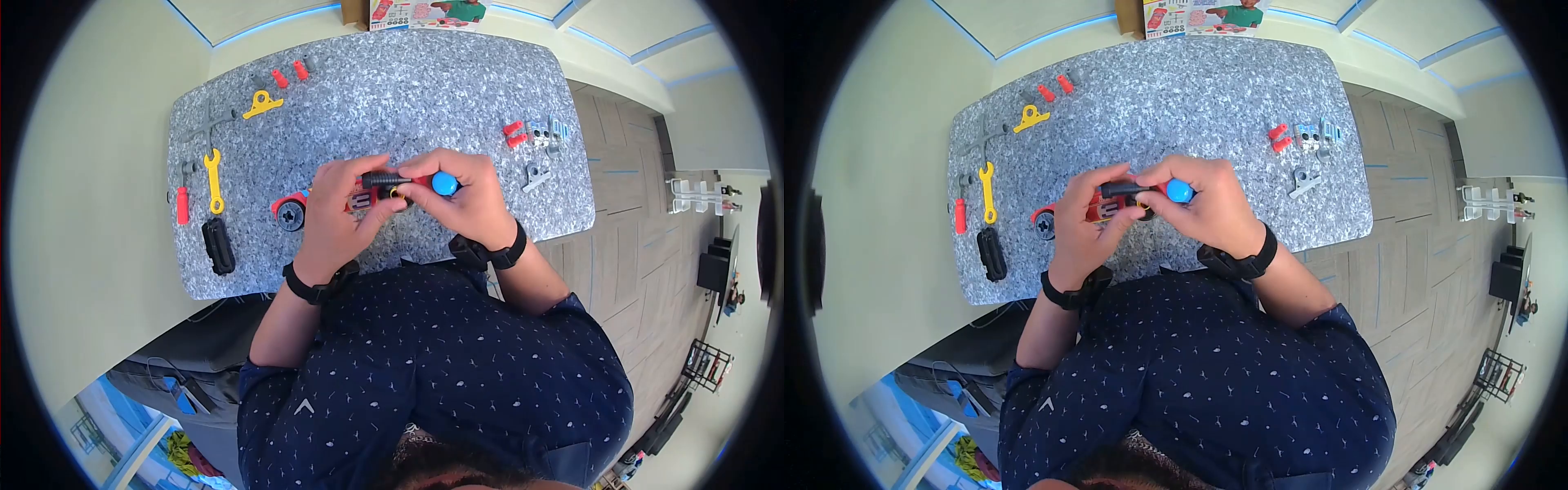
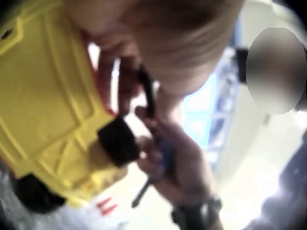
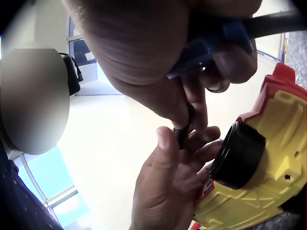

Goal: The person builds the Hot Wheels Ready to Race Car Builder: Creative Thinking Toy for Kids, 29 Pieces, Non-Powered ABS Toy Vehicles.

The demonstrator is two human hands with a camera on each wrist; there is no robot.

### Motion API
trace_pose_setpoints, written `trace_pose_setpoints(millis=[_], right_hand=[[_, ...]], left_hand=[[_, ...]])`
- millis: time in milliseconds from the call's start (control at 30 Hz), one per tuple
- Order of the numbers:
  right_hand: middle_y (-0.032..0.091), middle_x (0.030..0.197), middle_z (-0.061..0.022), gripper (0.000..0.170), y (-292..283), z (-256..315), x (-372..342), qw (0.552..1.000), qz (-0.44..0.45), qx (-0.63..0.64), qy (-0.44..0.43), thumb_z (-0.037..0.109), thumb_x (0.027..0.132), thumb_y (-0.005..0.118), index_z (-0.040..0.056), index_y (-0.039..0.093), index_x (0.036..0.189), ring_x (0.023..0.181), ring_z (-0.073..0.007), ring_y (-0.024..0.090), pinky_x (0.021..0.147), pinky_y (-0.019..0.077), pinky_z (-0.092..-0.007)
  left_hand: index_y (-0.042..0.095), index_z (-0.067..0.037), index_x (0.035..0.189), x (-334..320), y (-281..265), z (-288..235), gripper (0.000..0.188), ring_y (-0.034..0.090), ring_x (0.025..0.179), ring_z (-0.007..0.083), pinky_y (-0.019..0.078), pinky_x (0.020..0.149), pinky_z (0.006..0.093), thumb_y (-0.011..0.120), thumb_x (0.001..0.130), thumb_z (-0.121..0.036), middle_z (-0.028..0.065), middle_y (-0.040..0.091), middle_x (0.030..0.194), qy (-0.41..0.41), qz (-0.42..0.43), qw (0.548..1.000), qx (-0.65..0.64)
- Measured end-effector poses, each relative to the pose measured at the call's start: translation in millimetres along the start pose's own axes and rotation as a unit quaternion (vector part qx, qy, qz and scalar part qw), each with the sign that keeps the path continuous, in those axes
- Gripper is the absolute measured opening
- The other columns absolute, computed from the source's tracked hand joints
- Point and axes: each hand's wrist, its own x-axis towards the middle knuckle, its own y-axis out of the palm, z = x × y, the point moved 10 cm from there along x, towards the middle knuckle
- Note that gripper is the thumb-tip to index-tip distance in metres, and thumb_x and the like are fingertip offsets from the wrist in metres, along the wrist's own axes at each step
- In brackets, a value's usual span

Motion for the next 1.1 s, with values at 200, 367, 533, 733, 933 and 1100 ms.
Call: trace_pose_setpoints(millis=[200,367,533,733,933,1100], right_hand=[[0.084,0.100,-0.0081,0.018,13.8,-5.3,-4.0,0.998,0.039,-0.031,0.024,0.009,0.096,0.090,0.0046,0.083,0.113,0.087,-0.0188,0.081,0.077,0.0604,-0.0326],[0.076,0.097,-0.0089,0.035,-22.6,6.5,-3.3,0.969,-0.042,0.245,-0.005,0.029,0.116,0.065,-0.0016,0.072,0.131,0.085,-0.0146,0.067,0.080,0.0541,-0.0310],[0.072,0.105,-0.0127,0.044,-23.8,46.6,2.3,0.938,-0.040,0.323,-0.121,0.035,0.123,0.048,-0.0042,0.065,0.135,0.093,-0.0173,0.065,0.088,0.0515,-0.0359],[0.070,0.110,-0.0152,0.041,0.2,64.3,9.0,0.914,0.013,0.360,-0.187,0.033,0.124,0.049,-0.0022,0.069,0.128,0.099,-0.0211,0.067,0.091,0.0526,-0.0371],[0.071,0.112,-0.0153,0.041,-6.8,69.8,10.2,0.914,0.009,0.353,-0.198,0.033,0.125,0.050,-0.0011,0.073,0.121,0.102,-0.0221,0.067,0.093,0.0537,-0.0372],[0.072,0.117,-0.0150,0.041,7.3,50.2,13.3,0.946,0.024,0.269,-0.182,0.031,0.124,0.051,-0.0011,0.076,0.123,0.107,-0.0234,0.069,0.097,0.0543,-0.0374]], left_hand=[[0.080,-0.004,0.120,-11.5,-3.8,28.4,0.033,0.071,0.097,0.0143,0.0550,0.084,0.0279,0.094,0.091,-0.005,0.0060,0.078,0.108,-0.072,-0.010,0.995,-0.072],[0.082,-0.009,0.112,2.9,0.2,-1.7,0.026,0.062,0.084,0.0178,0.0469,0.084,0.0350,0.093,0.089,-0.010,0.0019,0.070,0.093,0.029,0.031,0.999,0.026],[0.081,-0.013,0.113,3.9,10.8,-8.3,0.026,0.058,0.085,0.0231,0.0411,0.086,0.0402,0.091,0.089,-0.014,0.0011,0.064,0.091,0.044,0.067,0.994,0.071],[0.078,-0.014,0.113,3.4,16.0,-12.7,0.023,0.060,0.096,0.0260,0.0409,0.088,0.0434,0.089,0.093,-0.020,0.0006,0.065,0.100,0.077,0.093,0.983,0.135],[0.075,-0.012,0.110,3.0,18.3,-13.4,0.025,0.061,0.098,0.0271,0.0403,0.088,0.0450,0.089,0.093,-0.025,0.0026,0.066,0.103,0.077,0.097,0.982,0.142],[0.075,-0.011,0.119,5.3,18.1,-12.2,0.036,0.061,0.099,0.0287,0.0404,0.088,0.0458,0.091,0.092,-0.029,0.0038,0.066,0.105,0.084,0.100,0.982,0.140]])
